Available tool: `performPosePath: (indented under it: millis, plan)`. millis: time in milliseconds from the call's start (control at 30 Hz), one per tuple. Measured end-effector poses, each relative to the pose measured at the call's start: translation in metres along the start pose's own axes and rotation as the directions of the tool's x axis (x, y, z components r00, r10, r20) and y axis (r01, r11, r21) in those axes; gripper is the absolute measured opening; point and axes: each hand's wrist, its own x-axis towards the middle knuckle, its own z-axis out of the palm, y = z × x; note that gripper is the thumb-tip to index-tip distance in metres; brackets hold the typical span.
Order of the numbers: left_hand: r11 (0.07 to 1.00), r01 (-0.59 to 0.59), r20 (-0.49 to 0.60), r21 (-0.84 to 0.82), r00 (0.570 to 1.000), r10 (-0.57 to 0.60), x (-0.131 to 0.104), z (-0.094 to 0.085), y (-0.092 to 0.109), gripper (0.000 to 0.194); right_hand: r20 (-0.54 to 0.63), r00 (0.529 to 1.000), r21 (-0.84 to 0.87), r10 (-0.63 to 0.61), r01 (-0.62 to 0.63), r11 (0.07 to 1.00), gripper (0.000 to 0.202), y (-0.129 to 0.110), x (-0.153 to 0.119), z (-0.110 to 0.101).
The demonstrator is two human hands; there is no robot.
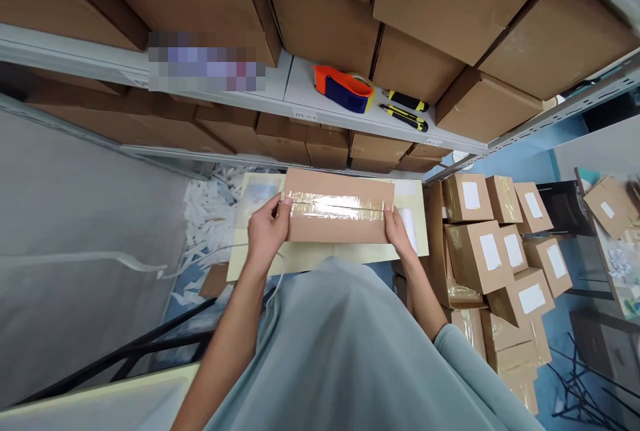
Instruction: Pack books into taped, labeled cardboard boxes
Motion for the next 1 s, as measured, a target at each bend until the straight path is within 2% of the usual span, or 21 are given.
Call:
performPosePath:
  millis: [100, 167, 267, 367, 467, 533, 600, 667, 700, 767, 867, 933, 1000]
  plan:
    - [0.990, -0.069, 0.006, -0.126, 0.997, 0.071, -0.011, -0.019, 0.030, 0.058, -0.086, 0.990, 0.108, -0.113, 0.122, 0.987, 0.083, -0.019, -0.016, -0.028]
    - [0.973, -0.096, 0.011, -0.212, 0.995, 0.100, -0.020, -0.029, 0.043, 0.058, -0.121, 0.976, 0.125, -0.182, 0.197, 0.972, 0.073, -0.030, -0.028, -0.047]
    - [0.955, -0.109, 0.008, -0.277, 0.993, 0.116, -0.035, -0.036, 0.039, 0.064, -0.162, 0.941, 0.073, -0.296, 0.310, 0.948, 0.058, -0.030, -0.043, -0.067]
    - [0.975, -0.052, 0.044, -0.217, 0.997, 0.063, -0.049, -0.028, 0.006, 0.065, -0.173, 0.923, -0.016, -0.344, 0.347, 0.938, 0.050, 0.001, -0.050, -0.066]
    - [0.977, 0.149, 0.157, -0.154, 0.980, -0.124, -0.063, -0.006, -0.040, 0.061, -0.114, 0.956, -0.051, -0.272, 0.268, 0.962, 0.051, 0.056, -0.049, -0.045]
    - [0.938, 0.311, 0.263, -0.154, 0.928, -0.265, -0.073, 0.011, -0.068, 0.061, -0.034, 0.985, -0.049, -0.168, 0.166, 0.985, 0.060, 0.095, -0.050, -0.026]
    - [0.898, 0.421, 0.376, -0.130, 0.859, -0.348, -0.083, 0.024, -0.089, 0.062, 0.092, 0.995, -0.061, -0.037, 0.043, 0.997, 0.074, 0.129, -0.052, -0.010]
    - [0.884, 0.463, 0.452, -0.063, 0.803, -0.388, -0.089, 0.033, -0.102, 0.065, 0.202, 0.978, -0.069, 0.055, -0.042, 0.997, 0.083, 0.153, -0.053, -0.001]
    - [0.885, 0.465, 0.454, -0.023, 0.794, -0.405, -0.088, 0.036, -0.106, 0.069, 0.217, 0.973, -0.060, 0.080, -0.068, 0.996, 0.085, 0.160, -0.052, 0.000]
    - [0.890, 0.454, 0.375, 0.048, 0.817, -0.437, -0.077, 0.041, -0.106, 0.083, 0.148, 0.984, -0.008, 0.101, -0.101, 0.995, 0.088, 0.166, -0.042, -0.001]
    - [0.907, 0.421, 0.201, 0.033, 0.886, -0.418, -0.036, 0.053, -0.092, 0.099, -0.031, 0.994, 0.091, 0.104, -0.101, 0.991, 0.095, 0.156, -0.005, -0.006]
    - [0.907, 0.417, 0.154, -0.053, 0.901, -0.405, -0.003, 0.064, -0.076, 0.094, -0.088, 0.990, 0.142, 0.113, -0.100, 0.985, 0.096, 0.143, 0.027, -0.005]
    - [0.892, 0.438, 0.155, -0.111, 0.894, -0.420, 0.023, 0.075, -0.060, 0.085, -0.070, 0.988, 0.184, 0.139, -0.124, 0.975, 0.092, 0.129, 0.052, -0.001]
